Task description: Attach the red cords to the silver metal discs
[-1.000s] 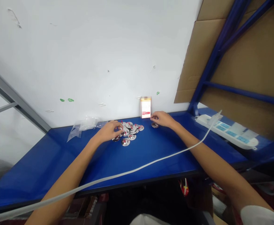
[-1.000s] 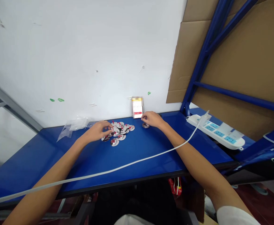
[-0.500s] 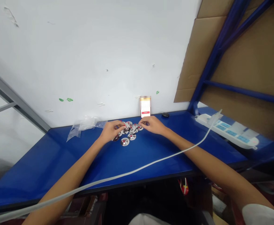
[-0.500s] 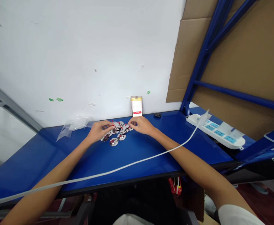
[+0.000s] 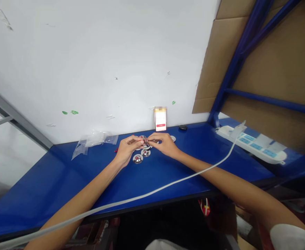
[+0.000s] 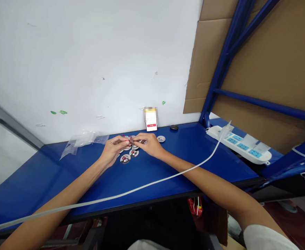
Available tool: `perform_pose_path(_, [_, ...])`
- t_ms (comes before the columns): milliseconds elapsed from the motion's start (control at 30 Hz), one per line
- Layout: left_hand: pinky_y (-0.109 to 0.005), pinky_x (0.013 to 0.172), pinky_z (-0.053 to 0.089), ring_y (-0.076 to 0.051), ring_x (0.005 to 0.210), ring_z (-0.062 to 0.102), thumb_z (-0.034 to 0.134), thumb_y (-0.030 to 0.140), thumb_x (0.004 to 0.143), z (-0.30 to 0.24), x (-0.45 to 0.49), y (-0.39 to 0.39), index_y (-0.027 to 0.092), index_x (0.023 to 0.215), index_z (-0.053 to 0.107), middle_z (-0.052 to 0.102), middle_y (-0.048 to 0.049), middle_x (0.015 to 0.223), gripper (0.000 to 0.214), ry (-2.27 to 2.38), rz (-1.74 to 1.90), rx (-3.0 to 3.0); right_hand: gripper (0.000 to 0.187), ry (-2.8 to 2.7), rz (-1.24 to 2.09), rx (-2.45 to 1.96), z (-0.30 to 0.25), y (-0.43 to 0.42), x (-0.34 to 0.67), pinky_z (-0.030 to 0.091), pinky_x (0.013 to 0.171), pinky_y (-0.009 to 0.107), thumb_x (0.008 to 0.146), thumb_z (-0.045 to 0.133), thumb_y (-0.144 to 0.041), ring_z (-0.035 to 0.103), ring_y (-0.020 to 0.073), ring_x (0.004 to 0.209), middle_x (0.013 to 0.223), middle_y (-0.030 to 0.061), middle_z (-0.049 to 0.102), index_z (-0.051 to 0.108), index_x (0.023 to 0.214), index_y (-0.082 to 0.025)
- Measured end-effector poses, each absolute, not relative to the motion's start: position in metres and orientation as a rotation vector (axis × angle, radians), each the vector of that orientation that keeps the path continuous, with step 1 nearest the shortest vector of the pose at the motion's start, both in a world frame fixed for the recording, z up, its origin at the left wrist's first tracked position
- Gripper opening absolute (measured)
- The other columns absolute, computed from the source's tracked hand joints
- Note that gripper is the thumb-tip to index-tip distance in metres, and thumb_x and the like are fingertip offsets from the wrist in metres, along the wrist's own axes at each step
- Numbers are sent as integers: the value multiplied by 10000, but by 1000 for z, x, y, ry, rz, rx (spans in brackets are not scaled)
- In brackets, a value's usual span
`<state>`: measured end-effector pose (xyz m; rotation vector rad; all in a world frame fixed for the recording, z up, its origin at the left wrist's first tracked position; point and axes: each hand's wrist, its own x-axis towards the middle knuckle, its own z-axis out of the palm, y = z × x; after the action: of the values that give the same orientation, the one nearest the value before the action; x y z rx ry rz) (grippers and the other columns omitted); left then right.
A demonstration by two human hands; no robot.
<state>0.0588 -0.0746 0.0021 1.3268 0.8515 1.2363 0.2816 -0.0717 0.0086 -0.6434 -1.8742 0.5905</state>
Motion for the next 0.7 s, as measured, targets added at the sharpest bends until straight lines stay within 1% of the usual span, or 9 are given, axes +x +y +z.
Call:
perform_pose_path(133, [-388,907,641,-206,925,751,963,389,768,2,61,-77,173,895,796,784,-65,1010,301,789,1192,1319,37,-1878,588,-710,7,-75,278,606,747,284,901,721,-225,734,174,771,913,28,783,756,908,-214])
perform_pose_path(200, [-416,943,638,-236,1017,750,945,397,788,3,62,-79,185,992,794,780,-82,1117,330,763,1154,1395,42,-1885,593,-765,6,-75,277,620,768,291,858,727,-206,745,180,772,901,17,774,716,894,-224])
perform_pose_path(267, [-429,965,633,-263,1098,741,940,405,790,3,63,-80,203,1117,777,766,-103,1231,418,783,1118,1510,51,-1883,599,-809,4,-75,277,632,781,302,847,729,-216,764,191,782,889,12,773,693,881,-227])
perform_pose_path(333, [-430,953,637,-270,1101,742,931,427,796,4,64,-80,206,1193,754,751,-125,1299,487,833,1085,1598,62,-1866,638,-836,4,-74,279,648,787,314,854,737,-252,776,197,775,871,9,777,685,876,-226])
perform_pose_path(400, [-432,935,640,-264,1060,751,904,462,821,4,64,-80,196,1186,753,756,-136,1294,476,891,1080,1635,92,-1845,720,-837,4,-73,281,662,808,327,859,750,-290,789,202,790,870,9,788,695,884,-221])
perform_pose_path(467, [-433,961,627,-259,1045,753,888,472,835,5,62,-79,188,1168,766,776,-133,1247,455,940,1101,1678,118,-1826,802,-821,5,-72,284,669,837,333,856,763,-311,801,209,830,890,17,802,716,898,-212])
perform_pose_path(533, [-429,985,618,-259,1059,749,899,457,821,6,61,-79,188,1182,775,787,-129,1218,467,965,1114,1735,130,-1818,862,-804,6,-71,285,670,863,339,852,770,-314,811,219,876,911,26,814,738,912,-203])
perform_pose_path(633, [-414,957,647,-264,1097,737,927,429,774,6,59,-78,205,1232,776,774,-123,1266,532,967,1104,1820,124,-1826,899,-795,8,-70,287,670,888,357,854,769,-302,815,225,899,913,33,821,756,922,-198])
perform_pose_path(700, [-413,941,663,-266,1092,743,895,433,805,5,58,-77,214,1235,792,777,-114,1264,493,1006,1139,1890,113,-1841,914,-786,10,-70,287,669,906,371,855,768,-285,815,224,905,926,37,823,754,924,-197])
